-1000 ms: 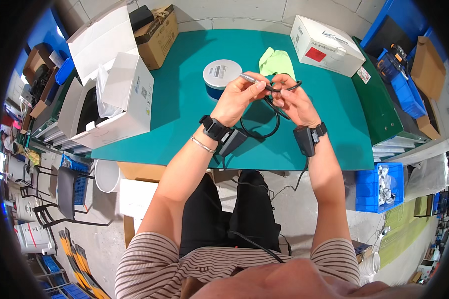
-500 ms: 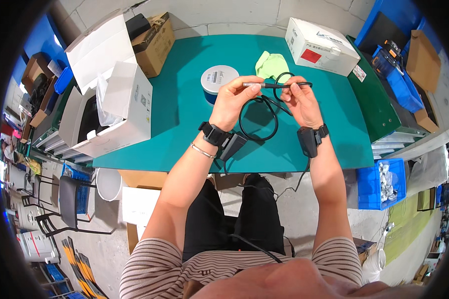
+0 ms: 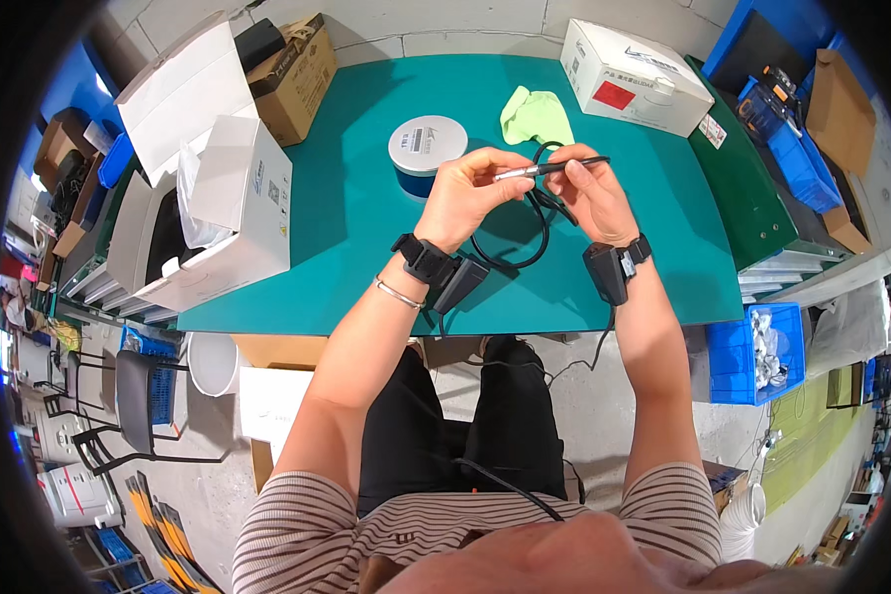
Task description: Unboxing a LiDAR sensor and inspecting its components and cables in a workshop.
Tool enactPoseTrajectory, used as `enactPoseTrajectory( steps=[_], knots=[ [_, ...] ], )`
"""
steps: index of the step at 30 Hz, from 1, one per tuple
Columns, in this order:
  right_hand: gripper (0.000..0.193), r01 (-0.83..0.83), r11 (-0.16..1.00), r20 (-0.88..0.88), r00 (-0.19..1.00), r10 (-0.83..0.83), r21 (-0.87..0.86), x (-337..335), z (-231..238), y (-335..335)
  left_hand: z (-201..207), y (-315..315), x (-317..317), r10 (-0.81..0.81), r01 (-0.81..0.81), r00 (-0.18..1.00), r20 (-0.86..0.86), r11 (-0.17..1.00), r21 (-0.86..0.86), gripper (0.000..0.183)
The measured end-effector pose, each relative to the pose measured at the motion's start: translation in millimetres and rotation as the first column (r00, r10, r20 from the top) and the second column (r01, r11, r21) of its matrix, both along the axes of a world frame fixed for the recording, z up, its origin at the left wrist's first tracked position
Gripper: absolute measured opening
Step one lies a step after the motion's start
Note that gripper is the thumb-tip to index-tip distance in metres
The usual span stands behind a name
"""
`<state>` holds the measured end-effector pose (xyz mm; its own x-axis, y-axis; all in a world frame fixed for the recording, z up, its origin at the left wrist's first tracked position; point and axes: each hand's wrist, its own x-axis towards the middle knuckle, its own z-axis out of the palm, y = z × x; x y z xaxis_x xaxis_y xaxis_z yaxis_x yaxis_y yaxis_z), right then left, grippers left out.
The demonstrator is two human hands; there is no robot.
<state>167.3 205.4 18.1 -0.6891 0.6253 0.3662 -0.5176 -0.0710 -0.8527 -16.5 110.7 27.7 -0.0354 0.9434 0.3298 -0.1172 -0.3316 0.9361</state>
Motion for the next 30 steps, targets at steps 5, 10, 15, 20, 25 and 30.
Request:
enactPoseTrajectory(
  steps=[5, 10, 15, 20, 25, 30],
  knots=[
    [0.020, 0.002, 1.000, -0.062, 0.998, -0.003, -0.022, 4, 0, 3, 1, -1, 7, -0.030, 0.030, 0.999, 0.039, 0.999, -0.012, 0.028],
    [0.019, 0.051, 0.998, 0.037, 0.998, -0.052, 0.020, -3, 3, -6, 0, -2, 7, -0.014, 0.014, 1.000, 0.019, 1.000, -0.021, 0.026],
    [0.018, 0.102, 0.990, 0.077, 0.991, -0.110, 0.100, -3, 3, -5, -2, 0, 9, 0.014, -0.014, 1.000, -0.009, 1.000, -0.004, 0.023],
    [0.018, 0.107, 0.991, 0.051, 0.992, -0.112, 0.080, -2, 0, -2, 0, -2, 6, 0.010, -0.014, 0.998, -0.069, 0.999, -0.050, 0.019],
    [0.020, 0.090, 0.989, 0.089, 0.991, -0.101, 0.116, -2, 5, -5, 0, -2, 8, 0.024, -0.036, 0.979, -0.201, 0.998, -0.058, 0.020],
    [0.022, 0.085, 0.987, 0.154, 0.982, -0.106, 0.134, -4, 8, -9, -3, -2, 4, -0.025, -0.007, 0.955, -0.295, 0.994, -0.105, 0.033]
  ],
)
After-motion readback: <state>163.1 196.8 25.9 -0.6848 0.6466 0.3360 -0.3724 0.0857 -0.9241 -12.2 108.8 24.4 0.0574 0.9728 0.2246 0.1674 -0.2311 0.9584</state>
